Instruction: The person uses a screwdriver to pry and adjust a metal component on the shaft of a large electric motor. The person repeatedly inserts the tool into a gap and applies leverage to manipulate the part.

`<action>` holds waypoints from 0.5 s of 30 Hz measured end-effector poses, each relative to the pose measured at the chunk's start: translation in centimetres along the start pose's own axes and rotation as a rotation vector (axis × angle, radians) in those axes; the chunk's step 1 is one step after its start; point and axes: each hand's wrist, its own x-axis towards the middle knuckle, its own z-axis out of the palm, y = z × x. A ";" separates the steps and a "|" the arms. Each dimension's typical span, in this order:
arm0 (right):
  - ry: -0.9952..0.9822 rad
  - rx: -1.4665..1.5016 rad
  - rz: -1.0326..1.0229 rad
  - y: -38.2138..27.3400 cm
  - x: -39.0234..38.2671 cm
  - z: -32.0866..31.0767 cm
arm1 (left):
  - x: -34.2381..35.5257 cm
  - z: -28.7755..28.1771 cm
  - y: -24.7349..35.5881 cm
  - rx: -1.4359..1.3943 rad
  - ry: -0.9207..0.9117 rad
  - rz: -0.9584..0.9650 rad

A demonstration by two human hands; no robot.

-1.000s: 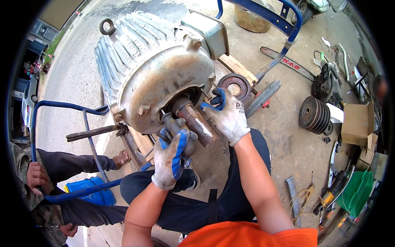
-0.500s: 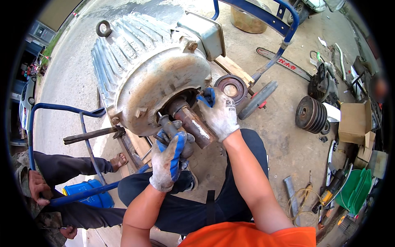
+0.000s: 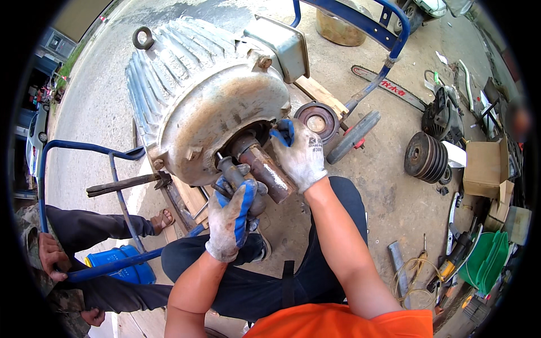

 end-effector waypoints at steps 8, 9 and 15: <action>0.003 0.019 0.010 -0.3 -0.1 -0.2 | 0.0 -0.2 0.0 -0.020 -0.027 0.001; 0.007 0.033 0.020 -0.4 -0.2 -0.2 | 0.0 -0.2 0.1 -0.019 -0.029 -0.011; 0.064 -0.016 -0.089 0.2 0.0 0.3 | -0.1 0.2 0.1 -0.005 -0.003 0.012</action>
